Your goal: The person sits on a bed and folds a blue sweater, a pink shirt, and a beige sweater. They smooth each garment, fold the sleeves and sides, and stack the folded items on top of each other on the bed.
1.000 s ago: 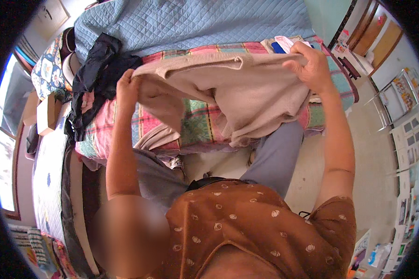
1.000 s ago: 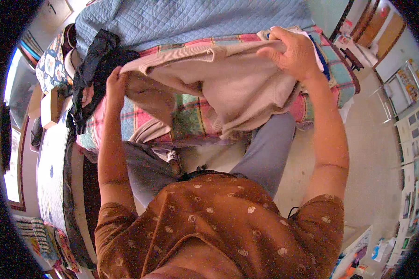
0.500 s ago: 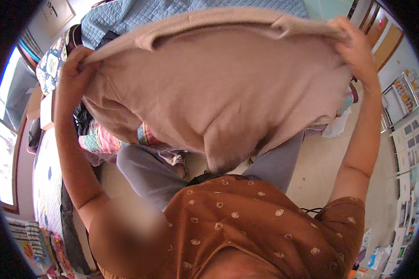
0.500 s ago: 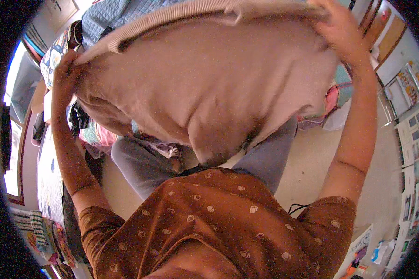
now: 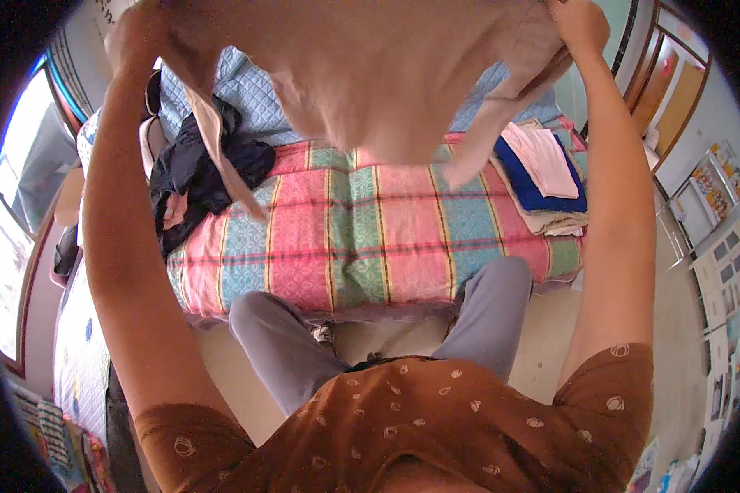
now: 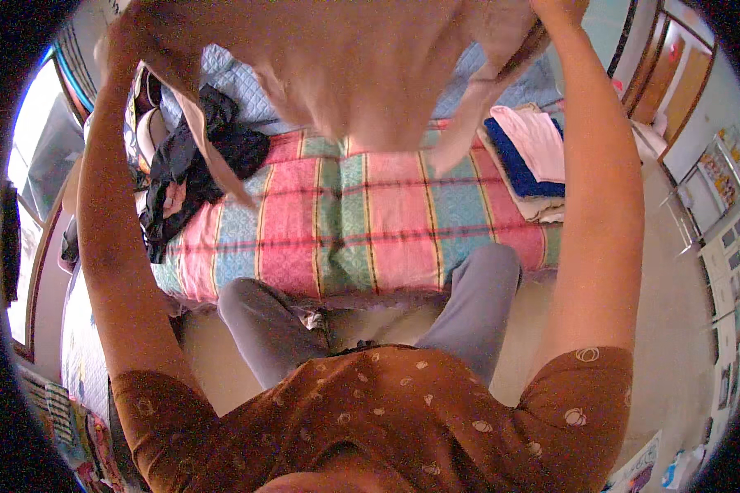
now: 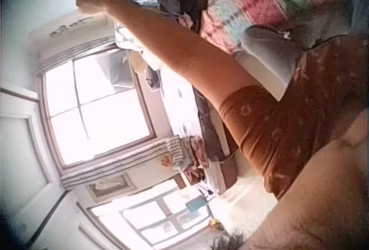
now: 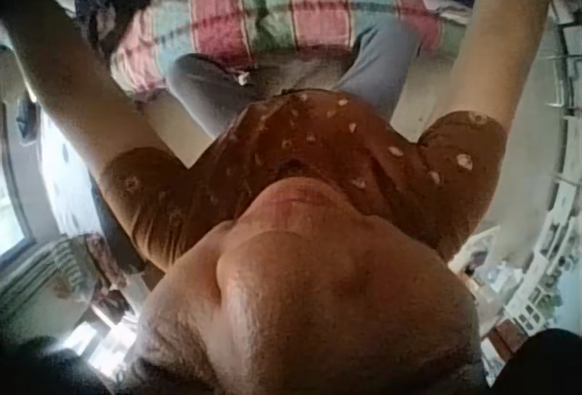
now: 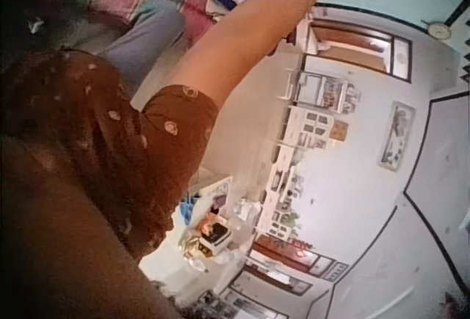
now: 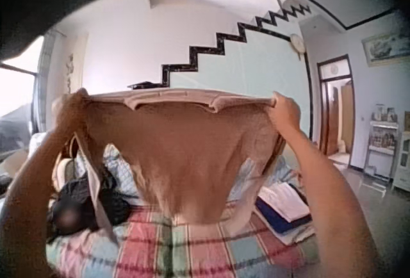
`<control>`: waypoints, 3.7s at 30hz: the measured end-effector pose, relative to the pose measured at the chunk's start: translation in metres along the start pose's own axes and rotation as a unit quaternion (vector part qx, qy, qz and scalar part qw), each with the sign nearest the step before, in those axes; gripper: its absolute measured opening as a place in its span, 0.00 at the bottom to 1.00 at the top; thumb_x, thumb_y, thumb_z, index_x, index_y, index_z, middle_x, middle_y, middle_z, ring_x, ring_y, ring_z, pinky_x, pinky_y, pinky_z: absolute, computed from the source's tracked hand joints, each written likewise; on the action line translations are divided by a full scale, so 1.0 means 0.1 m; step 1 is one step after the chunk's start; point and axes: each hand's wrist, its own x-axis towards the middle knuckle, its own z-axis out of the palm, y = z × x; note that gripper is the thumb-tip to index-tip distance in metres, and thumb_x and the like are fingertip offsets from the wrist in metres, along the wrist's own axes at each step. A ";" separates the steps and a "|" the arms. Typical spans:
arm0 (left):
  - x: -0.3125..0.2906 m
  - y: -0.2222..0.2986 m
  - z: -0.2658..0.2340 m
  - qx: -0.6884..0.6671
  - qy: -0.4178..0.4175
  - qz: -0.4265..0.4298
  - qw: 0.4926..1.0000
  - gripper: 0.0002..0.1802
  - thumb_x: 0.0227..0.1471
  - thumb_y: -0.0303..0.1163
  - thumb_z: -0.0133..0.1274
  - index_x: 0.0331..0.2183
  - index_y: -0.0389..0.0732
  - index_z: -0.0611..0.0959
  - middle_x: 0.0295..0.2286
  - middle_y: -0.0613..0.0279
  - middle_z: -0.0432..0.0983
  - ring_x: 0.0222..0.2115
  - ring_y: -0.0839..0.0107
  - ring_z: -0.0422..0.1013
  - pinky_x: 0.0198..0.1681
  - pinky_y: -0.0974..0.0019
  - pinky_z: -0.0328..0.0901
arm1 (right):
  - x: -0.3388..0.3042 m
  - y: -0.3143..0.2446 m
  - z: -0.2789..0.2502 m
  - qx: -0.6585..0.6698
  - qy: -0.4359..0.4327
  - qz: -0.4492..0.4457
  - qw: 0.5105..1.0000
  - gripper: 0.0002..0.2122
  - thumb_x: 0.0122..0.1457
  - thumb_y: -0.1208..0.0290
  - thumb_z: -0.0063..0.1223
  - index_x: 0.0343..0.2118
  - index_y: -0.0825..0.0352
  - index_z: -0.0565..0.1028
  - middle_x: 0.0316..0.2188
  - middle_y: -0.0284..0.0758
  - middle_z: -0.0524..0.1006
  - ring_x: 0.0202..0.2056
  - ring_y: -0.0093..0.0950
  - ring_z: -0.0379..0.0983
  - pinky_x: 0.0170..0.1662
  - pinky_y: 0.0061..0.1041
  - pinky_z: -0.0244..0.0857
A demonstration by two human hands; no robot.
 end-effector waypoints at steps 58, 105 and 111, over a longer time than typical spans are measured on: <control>-3.69 0.86 4.31 -0.256 -0.039 0.107 0.960 0.24 0.48 0.30 0.56 0.49 0.39 0.76 0.54 0.48 0.64 0.54 0.51 0.62 0.57 0.52 0.56 | -5.05 -0.63 0.62 0.291 -0.405 -0.066 0.864 0.30 0.53 0.67 0.58 0.59 0.66 0.63 0.62 0.46 0.58 0.65 0.45 0.50 0.65 0.47 0.45; -0.61 1.38 6.82 -0.143 -0.011 0.071 0.987 0.22 0.54 0.45 0.51 0.46 0.41 0.77 0.42 0.48 0.77 0.43 0.49 0.72 0.46 0.50 0.65 | -3.83 0.85 4.55 0.058 -0.381 0.021 0.922 0.18 0.59 0.59 0.50 0.53 0.54 0.73 0.57 0.41 0.68 0.55 0.42 0.66 0.56 0.40 0.61; -1.04 2.09 6.73 -0.160 -0.027 0.287 0.944 0.28 0.56 0.48 0.50 0.55 0.44 0.73 0.54 0.53 0.68 0.57 0.57 0.63 0.59 0.48 0.54 | -4.00 -0.24 4.30 0.216 -0.399 -0.130 0.881 0.28 0.60 0.47 0.48 0.60 0.55 0.65 0.64 0.36 0.58 0.65 0.37 0.51 0.65 0.40 0.46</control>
